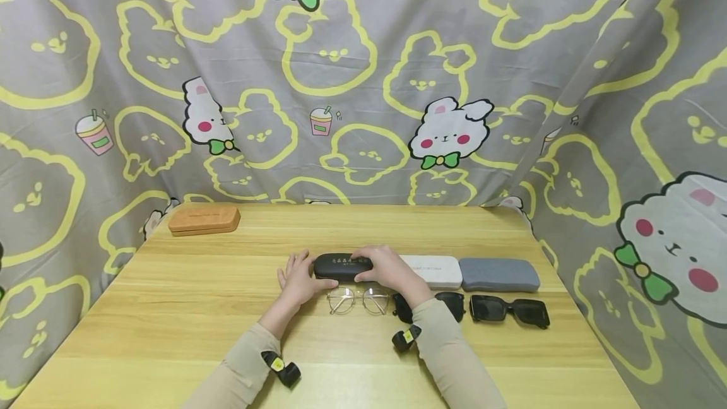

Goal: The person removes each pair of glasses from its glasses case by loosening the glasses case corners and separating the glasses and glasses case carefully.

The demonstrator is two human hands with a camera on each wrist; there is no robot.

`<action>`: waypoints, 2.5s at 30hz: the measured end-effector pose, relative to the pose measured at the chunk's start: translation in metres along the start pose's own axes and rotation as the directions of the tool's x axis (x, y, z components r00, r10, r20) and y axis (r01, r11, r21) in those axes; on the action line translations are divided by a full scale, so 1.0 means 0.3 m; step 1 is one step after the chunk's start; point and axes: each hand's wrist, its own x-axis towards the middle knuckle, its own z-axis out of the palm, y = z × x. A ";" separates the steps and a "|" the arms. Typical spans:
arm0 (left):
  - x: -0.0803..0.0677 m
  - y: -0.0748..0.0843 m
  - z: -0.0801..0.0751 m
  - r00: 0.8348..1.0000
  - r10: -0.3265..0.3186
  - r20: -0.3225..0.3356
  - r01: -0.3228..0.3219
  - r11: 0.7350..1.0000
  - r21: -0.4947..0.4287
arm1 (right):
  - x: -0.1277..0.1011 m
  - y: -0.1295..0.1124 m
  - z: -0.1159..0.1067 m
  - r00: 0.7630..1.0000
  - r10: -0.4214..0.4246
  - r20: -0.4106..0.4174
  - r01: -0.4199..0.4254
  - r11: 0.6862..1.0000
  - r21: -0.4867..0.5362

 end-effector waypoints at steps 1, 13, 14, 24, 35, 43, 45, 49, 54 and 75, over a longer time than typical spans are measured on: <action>0.000 0.000 0.000 1.000 0.001 -0.001 -0.001 1.000 0.001 | 0.000 -0.001 0.001 1.000 0.003 -0.001 -0.003 1.000 -0.006; -0.007 0.004 -0.004 1.000 0.006 0.001 -0.006 1.000 0.007 | -0.005 -0.011 0.001 0.996 0.091 0.025 -0.091 0.996 -0.006; -0.006 0.004 -0.004 1.000 0.007 0.002 -0.007 1.000 0.008 | -0.005 -0.012 0.001 0.995 0.093 0.025 -0.093 0.996 -0.007; 0.000 0.003 -0.009 1.000 0.003 0.019 -0.003 1.000 -0.001 | -0.006 -0.013 -0.001 0.996 0.088 0.020 -0.088 0.996 -0.006; 0.003 0.013 -0.040 0.998 -0.009 0.070 0.013 0.998 -0.058 | -0.006 -0.011 -0.001 0.997 0.078 0.030 -0.077 0.997 -0.020; 0.016 0.011 -0.077 0.994 0.003 0.108 0.012 0.991 -0.134 | -0.008 -0.019 -0.012 0.993 0.105 0.047 -0.104 0.994 -0.013; 0.022 0.009 -0.090 0.992 0.007 0.124 0.013 0.987 -0.163 | -0.010 -0.021 -0.016 0.993 0.108 0.041 -0.107 0.994 -0.020; 0.028 0.005 -0.125 0.983 0.023 0.182 0.024 0.967 -0.254 | -0.012 -0.028 -0.025 0.994 0.105 0.020 -0.104 0.994 -0.030; 0.031 0.001 -0.181 0.973 0.045 0.226 0.034 0.943 -0.332 | -0.017 -0.044 -0.039 0.994 0.111 -0.009 -0.111 0.994 -0.024; 0.017 -0.028 -0.492 0.984 0.084 0.155 -0.022 0.931 -0.364 | -0.010 -0.143 -0.085 0.874 -0.127 -0.469 0.081 0.990 -0.116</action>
